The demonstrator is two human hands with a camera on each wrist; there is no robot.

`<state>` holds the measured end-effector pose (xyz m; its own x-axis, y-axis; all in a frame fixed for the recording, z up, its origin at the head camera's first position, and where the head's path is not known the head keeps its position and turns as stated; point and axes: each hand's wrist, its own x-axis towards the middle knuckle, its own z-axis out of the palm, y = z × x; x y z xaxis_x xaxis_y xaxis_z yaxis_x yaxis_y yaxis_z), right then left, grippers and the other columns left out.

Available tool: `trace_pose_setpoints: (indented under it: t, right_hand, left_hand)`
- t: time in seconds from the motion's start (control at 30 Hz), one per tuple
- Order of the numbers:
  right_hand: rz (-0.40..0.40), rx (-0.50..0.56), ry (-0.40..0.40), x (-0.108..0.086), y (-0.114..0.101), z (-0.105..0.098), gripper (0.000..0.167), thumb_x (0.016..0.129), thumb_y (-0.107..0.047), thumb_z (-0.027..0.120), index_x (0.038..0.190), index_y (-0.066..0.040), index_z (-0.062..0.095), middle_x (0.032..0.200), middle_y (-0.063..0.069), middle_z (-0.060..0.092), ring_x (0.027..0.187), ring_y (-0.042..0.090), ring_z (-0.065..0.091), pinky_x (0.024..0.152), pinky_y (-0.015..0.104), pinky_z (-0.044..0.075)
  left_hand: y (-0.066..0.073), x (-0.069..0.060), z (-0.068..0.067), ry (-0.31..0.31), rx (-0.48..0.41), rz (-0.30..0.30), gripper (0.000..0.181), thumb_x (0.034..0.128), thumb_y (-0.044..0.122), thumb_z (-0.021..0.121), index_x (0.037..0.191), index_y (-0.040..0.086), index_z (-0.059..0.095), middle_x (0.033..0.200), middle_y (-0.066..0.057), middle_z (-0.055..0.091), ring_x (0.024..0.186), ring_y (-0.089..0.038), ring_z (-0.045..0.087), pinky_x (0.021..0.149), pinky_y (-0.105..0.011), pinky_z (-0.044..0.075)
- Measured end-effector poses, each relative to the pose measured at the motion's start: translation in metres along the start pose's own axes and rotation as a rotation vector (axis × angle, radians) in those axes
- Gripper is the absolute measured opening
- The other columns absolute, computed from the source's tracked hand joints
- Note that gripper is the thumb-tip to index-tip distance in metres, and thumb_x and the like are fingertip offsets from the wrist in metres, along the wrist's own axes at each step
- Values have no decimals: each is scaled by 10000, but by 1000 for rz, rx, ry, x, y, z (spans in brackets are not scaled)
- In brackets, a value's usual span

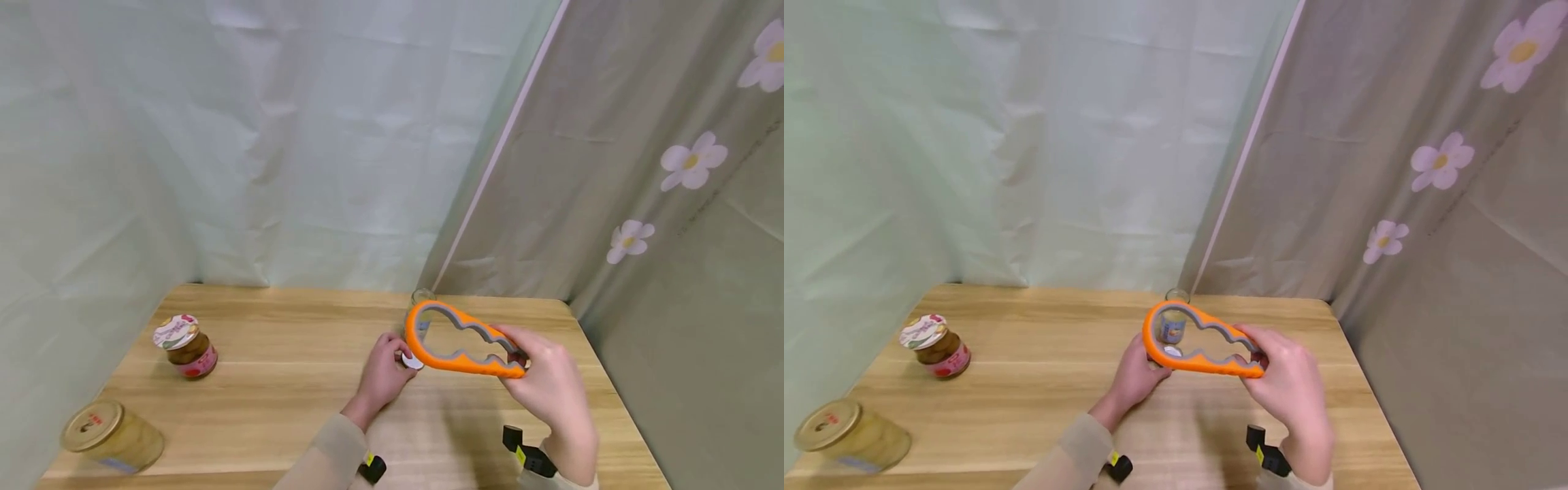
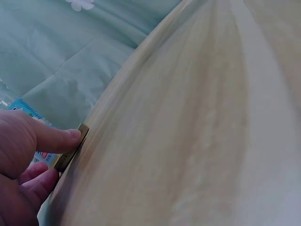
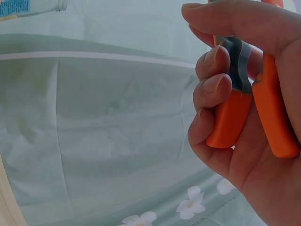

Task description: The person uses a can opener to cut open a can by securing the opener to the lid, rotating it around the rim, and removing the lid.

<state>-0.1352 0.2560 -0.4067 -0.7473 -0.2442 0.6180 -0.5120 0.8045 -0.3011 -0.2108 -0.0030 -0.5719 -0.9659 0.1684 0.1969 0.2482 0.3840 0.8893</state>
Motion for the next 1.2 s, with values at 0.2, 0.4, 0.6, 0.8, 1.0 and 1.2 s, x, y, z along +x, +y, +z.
trace_pose_setpoints:
  t: [0.2, 0.4, 0.6, 0.8, 1.0, 1.2]
  right_hand:
    - [-28, 55, -47, -2, -7, 11, 527, 737, -60, 921, 1228, -196, 784, 847, -148, 643, 679, 28, 558, 589, 262, 487]
    - [-10, 83, -90, -4, -4, 14, 544, 743, -59, 923, 1245, -214, 779, 893, -151, 672, 690, 11, 582, 592, 268, 513]
    - [2, 48, -53, -3, -1, 10, 510, 759, -86, 919, 1234, -210, 784, 842, -164, 627, 674, 8, 544, 579, 264, 484]
    - [9, 54, -33, -4, -4, 6, 509, 754, -88, 929, 1228, -212, 791, 860, -161, 656, 677, 8, 566, 579, 270, 496]
    - [-21, 54, -15, -3, -8, 6, 505, 752, -83, 922, 1221, -217, 792, 837, -179, 630, 665, -4, 540, 579, 221, 463]
    - [-50, 63, -6, 0, -11, 6, 515, 762, -79, 912, 1239, -226, 787, 848, -173, 635, 656, -5, 530, 579, 193, 448]
  left_hand:
    - [0, -12, 0, 46, 44, 63, 480, 798, 74, 928, 1239, 53, 742, 1340, -162, 585, 1219, -344, 588, 1056, -534, 505]
    - [1, -18, -8, 60, -3, 22, 521, 833, 155, 920, 1310, 80, 724, 1423, -168, 539, 1282, -357, 552, 1022, -535, 514]
    - [15, -8, -35, 125, -49, -8, 314, 848, 80, 899, 1070, 85, 677, 1490, -239, 482, 1336, -427, 531, 1030, -543, 522]
    - [29, -9, -68, 207, -117, -67, 329, 864, 1, 860, 1118, 71, 664, 1515, -174, 475, 1390, -393, 482, 1072, -552, 463]
    - [36, -18, -96, 212, -109, -46, 359, 894, 33, 853, 1197, 70, 665, 1534, -137, 468, 1416, -360, 458, 1082, -544, 448]
    - [44, -31, -141, 256, -72, 36, 392, 916, 41, 841, 1251, 65, 640, 1544, -143, 468, 1386, -355, 473, 1073, -581, 435]
